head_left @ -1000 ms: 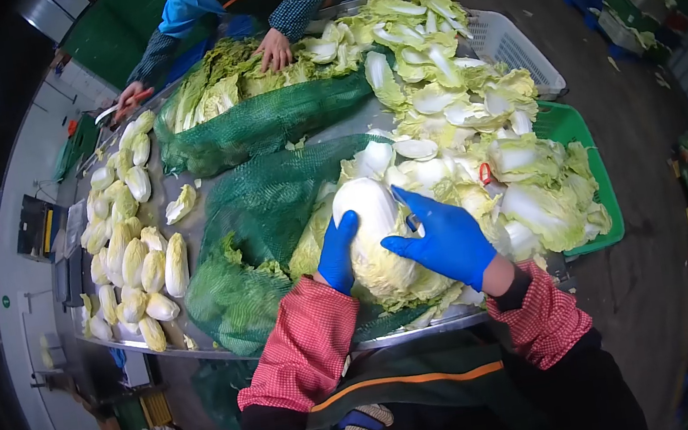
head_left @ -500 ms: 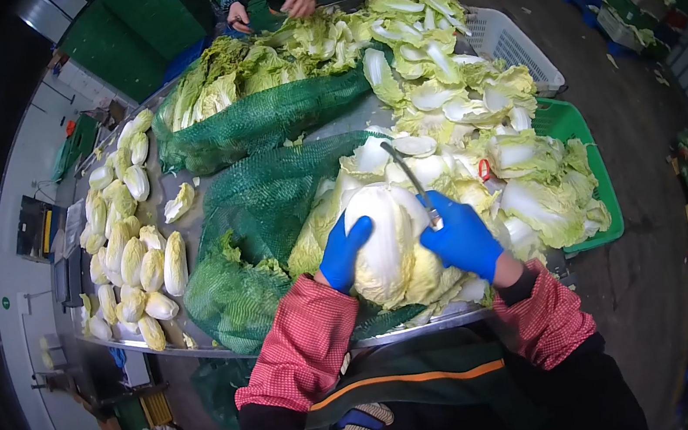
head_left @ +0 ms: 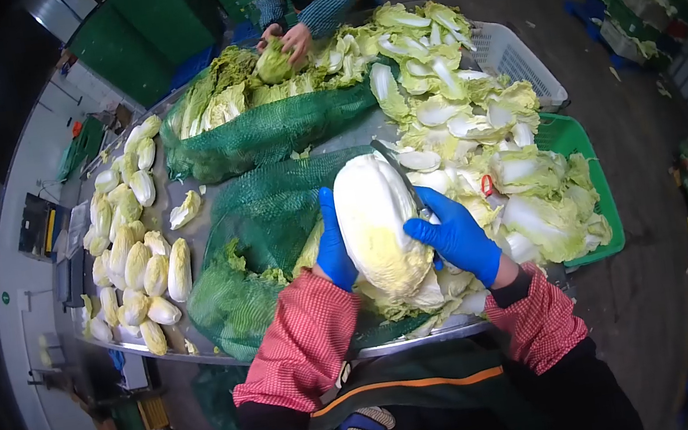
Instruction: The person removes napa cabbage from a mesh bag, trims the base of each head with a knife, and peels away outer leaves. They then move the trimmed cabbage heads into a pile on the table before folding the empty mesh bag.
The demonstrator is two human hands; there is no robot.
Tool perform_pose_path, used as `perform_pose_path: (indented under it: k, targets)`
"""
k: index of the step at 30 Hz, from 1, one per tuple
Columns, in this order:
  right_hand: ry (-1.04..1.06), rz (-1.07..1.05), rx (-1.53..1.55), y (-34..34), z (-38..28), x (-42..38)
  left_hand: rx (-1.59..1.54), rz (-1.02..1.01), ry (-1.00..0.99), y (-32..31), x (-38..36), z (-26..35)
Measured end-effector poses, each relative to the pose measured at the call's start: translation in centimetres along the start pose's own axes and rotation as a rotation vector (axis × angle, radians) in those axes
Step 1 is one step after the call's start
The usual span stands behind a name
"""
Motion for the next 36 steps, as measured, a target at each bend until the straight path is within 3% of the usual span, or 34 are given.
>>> perform_pose_path:
  k: [2, 5, 8, 13, 19, 23, 26, 27, 30, 31, 34, 35, 36]
  targets:
    - [-0.032, -0.028, -0.022, 0.3, 0.8, -0.3, -0.089, -0.100, 0.008, 0.4, -1.4, 0.7]
    - [-0.076, -0.018, -0.105, -0.2, 1.3, -0.6, 0.018, 0.164, 0.085, 2.4, -3.4, -1.2]
    - [-0.086, -0.046, -0.140, 0.0, 1.9, 0.0, -0.154, 0.142, 0.074, 3.4, -3.6, -2.2]
    - [-0.069, -0.094, -0.137, -0.1, 1.0, -0.1, 0.017, 0.097, 0.020, 2.8, -3.4, -2.0]
    - [0.141, 0.153, -0.470, -0.6, 1.3, -0.5, 0.099, 0.032, 0.040, 3.7, -2.5, -2.8]
    - [-0.093, 0.020, 0.017, 1.0, 1.9, -0.6, -0.188, 0.131, 0.240, 0.6, -4.5, -2.9]
    - [-0.153, -0.023, 0.074, 1.9, 2.7, -0.2, -0.392, 0.007, 0.235, -0.3, -4.7, -3.6]
    - [-0.172, -0.021, 0.013, 2.9, 4.5, 0.5, -0.530, -0.275, 0.242, 1.5, -3.8, -4.5]
    - [0.063, 0.263, -0.774, 4.1, 5.3, -0.1, -0.451, -0.361, 0.239, -0.3, -3.8, -2.6]
    - [0.018, 0.308, -0.848, 3.3, 2.8, -1.0, -0.395, -0.224, 0.153, -1.0, -3.7, -1.7]
    - [0.240, 0.322, -0.632, 1.7, -0.4, -1.9, -0.362, -0.070, 0.019, -1.0, -2.8, -1.0]
    - [0.256, 0.209, -0.504, 1.2, -0.2, -1.5, -0.375, -0.182, -0.007, -2.1, -2.9, -0.6]
    - [0.145, 0.122, -0.313, 0.7, 0.2, -1.1, -0.369, -0.169, -0.029, -2.5, -2.5, -0.7]
Point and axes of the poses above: each hand's wrist, its own x-axis towards the middle knuckle, its own y-axis out of the back of the hand, z = x × y, the point moved 5 cm from there along x, towards the middle knuckle, and after that the axes turned 1 degree about -y, right-handed, at the moved point
